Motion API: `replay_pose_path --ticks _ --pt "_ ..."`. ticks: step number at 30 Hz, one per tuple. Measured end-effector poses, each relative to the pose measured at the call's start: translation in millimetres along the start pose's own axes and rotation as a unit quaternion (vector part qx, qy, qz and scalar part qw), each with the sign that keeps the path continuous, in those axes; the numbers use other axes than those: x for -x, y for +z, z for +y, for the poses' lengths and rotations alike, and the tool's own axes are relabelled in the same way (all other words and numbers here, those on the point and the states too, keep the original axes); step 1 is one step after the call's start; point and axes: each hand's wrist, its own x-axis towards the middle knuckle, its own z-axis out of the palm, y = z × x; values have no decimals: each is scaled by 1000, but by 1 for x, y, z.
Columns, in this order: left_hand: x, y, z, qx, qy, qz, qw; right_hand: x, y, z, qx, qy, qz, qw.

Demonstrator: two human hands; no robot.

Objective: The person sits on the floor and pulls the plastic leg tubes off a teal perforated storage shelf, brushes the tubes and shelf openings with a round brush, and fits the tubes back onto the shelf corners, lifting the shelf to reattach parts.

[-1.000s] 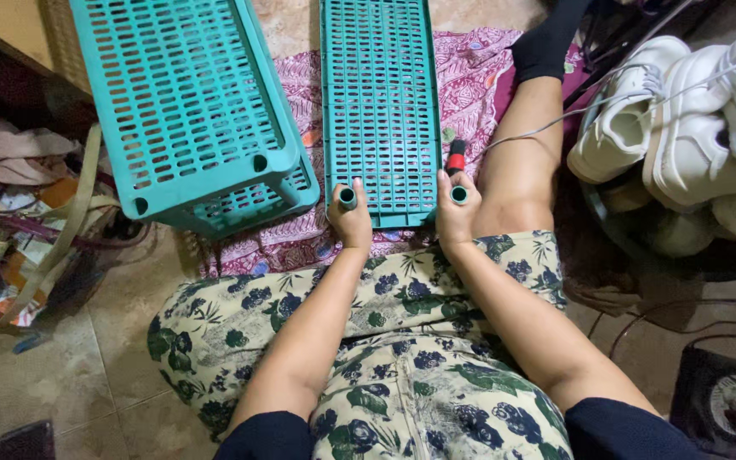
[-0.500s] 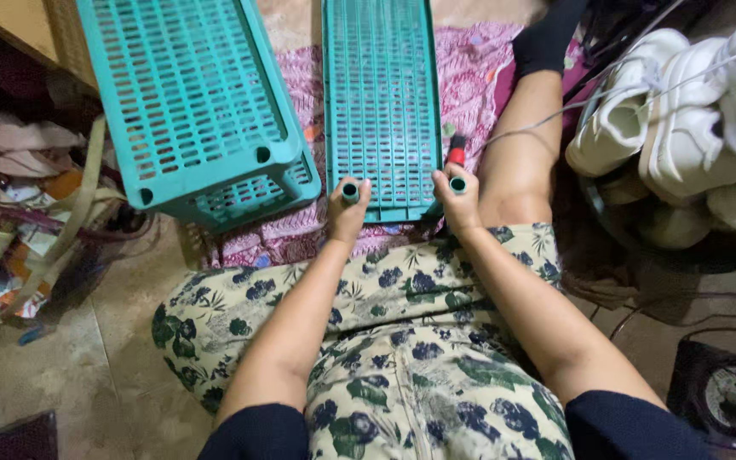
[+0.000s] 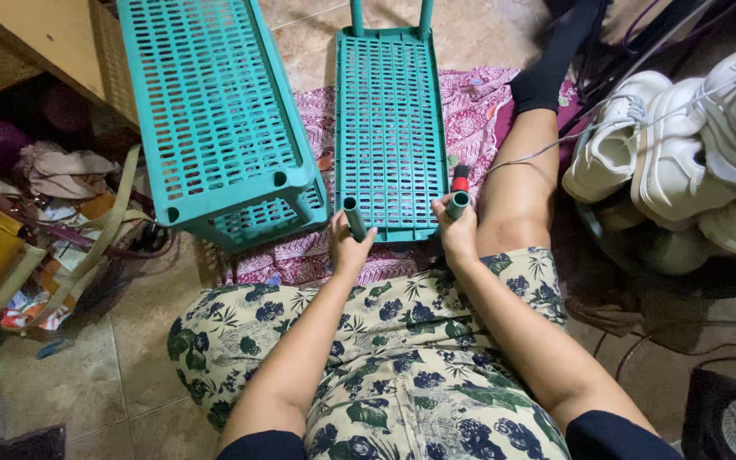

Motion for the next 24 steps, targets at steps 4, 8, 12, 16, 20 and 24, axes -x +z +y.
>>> replay_pose_path --ticks 4,8,12,16,20,24 --pt "2 -6 17 -32 27 48 998 -15 -3 -17 -82 -1 35 996" --pt "-3 -6 19 159 24 81 984 -30 -7 -26 -93 -18 42 995" --pt "-10 -1 7 443 -232 -14 866 -38 -11 -22 -77 -45 45 995" --pt "-21 3 -1 550 -311 -10 775 -32 -14 -9 -66 -48 61 995" --pt "-20 6 2 558 -220 -21 800 -32 -18 0 -140 47 105 983" --pt "-29 17 23 572 -240 -37 784 -58 -21 -6 -229 -4 137 964"
